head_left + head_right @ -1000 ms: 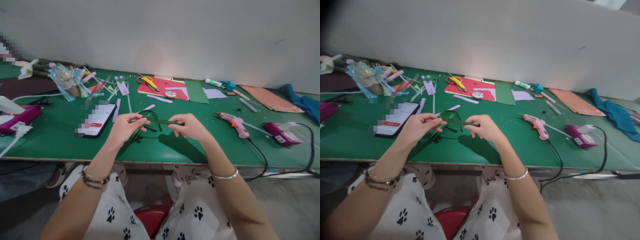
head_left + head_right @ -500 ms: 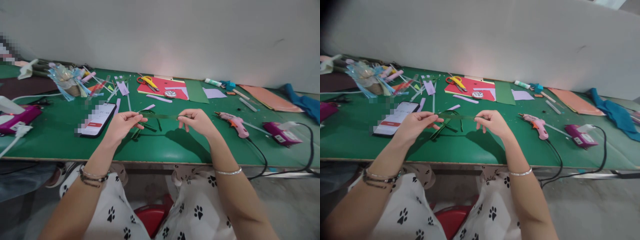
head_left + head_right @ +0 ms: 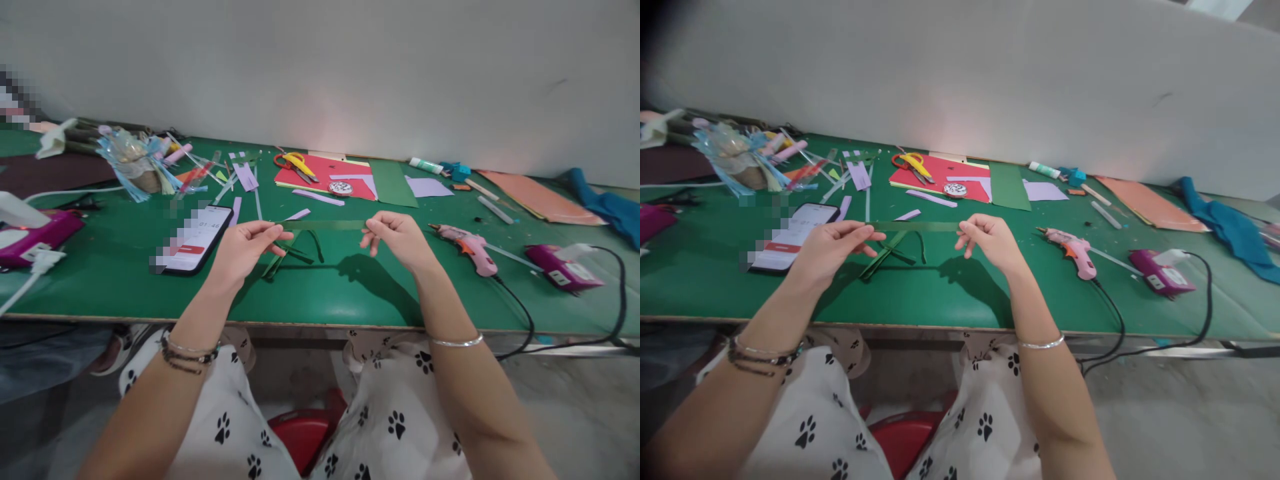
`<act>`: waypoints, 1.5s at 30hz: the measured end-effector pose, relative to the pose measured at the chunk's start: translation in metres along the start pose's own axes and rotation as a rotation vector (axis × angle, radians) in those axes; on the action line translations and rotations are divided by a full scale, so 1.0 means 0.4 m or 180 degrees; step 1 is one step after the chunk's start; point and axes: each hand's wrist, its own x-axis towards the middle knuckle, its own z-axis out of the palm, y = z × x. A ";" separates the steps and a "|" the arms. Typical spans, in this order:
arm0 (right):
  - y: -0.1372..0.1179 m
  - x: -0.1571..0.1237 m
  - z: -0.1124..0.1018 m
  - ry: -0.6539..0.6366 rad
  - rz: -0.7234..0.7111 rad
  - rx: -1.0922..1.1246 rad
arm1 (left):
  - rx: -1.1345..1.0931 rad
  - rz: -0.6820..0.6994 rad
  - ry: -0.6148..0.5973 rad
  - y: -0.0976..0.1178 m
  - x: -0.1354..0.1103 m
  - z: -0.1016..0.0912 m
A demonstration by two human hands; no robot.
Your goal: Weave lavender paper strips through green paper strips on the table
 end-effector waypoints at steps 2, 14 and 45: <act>-0.002 0.000 0.001 0.0010 -0.0047 -0.0006 | -0.0042 -0.0006 0.0018 0.001 0.000 0.001; -0.016 -0.009 -0.006 0.0029 -0.0313 -0.0609 | -0.0097 0.0012 0.0009 -0.002 0.003 0.001; -0.021 -0.014 -0.012 0.0294 -0.0833 -0.1109 | -0.0327 -0.0133 0.0050 0.002 0.003 0.007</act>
